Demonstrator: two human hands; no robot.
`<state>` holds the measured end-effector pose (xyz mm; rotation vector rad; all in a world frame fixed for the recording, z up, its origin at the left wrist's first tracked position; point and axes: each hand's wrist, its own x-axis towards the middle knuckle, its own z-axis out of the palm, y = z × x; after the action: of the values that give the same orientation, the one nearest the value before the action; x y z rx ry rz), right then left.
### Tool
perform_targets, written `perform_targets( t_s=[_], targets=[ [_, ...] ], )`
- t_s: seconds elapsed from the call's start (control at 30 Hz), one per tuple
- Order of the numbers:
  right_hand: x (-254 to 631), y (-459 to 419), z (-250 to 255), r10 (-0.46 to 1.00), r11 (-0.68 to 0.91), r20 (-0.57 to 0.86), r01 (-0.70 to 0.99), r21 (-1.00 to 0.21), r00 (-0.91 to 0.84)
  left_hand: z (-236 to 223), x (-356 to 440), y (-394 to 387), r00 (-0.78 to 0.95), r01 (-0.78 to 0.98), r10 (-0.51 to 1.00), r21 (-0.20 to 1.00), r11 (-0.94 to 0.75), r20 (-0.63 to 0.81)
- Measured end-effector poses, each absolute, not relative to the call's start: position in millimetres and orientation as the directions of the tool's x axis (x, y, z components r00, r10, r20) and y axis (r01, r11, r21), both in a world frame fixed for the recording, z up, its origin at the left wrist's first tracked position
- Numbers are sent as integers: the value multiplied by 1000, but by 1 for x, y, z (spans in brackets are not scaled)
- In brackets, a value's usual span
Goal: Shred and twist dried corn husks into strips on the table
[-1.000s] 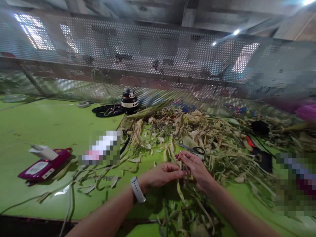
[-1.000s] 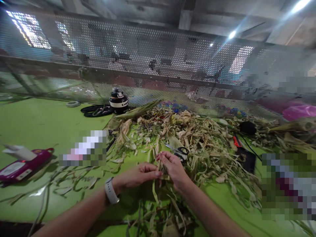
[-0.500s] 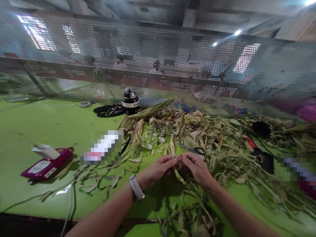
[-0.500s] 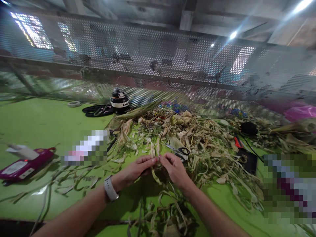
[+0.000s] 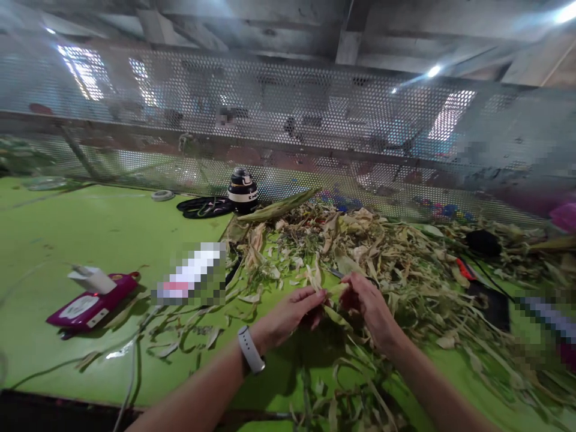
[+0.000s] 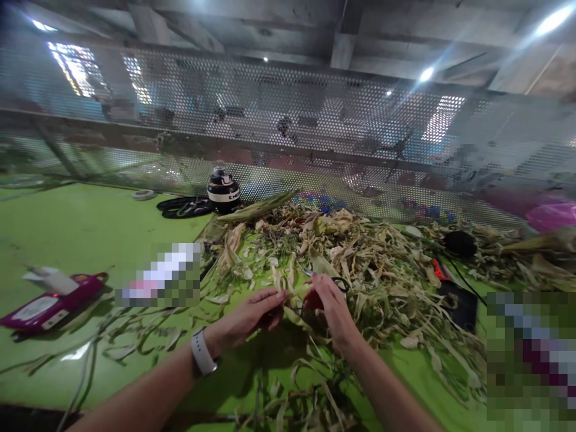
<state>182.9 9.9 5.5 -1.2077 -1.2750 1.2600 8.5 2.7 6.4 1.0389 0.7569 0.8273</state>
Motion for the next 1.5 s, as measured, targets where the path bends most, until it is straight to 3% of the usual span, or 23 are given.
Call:
perform_targets(
  t_s=[0.13,0.27,0.5,0.63,0.83,1.27,1.33,1.5],
  targets=[
    [176,6,5,980,-124,-125,16,-992,-157,6,9,3,496,-203,862,951,235,-107],
    [169,3,5,976,-142,-131,-55,-988,-176,3,9,4,550,-118,831,979,168,-76],
    [170,7,4,998,5,4,21,-1000,-58,-1,8,6,556,-18,827,993,117,-87],
    [176,8,9,990,1,-16,120,-993,-138,-1,9,7,481,-91,871,982,164,-101],
    [173,2,7,926,205,67,345,-916,-371,-5,6,13,376,-227,926,965,130,-36],
    [173,-5,3,902,379,228,416,-827,-367,-4,2,17,354,-198,934,980,22,51],
    [174,-4,4,914,337,200,385,-859,-354,-2,1,17,404,-196,914,979,55,29],
    [173,-1,4,958,9,-39,165,-986,-285,0,1,11,503,-216,864,964,156,-27]
  ],
)
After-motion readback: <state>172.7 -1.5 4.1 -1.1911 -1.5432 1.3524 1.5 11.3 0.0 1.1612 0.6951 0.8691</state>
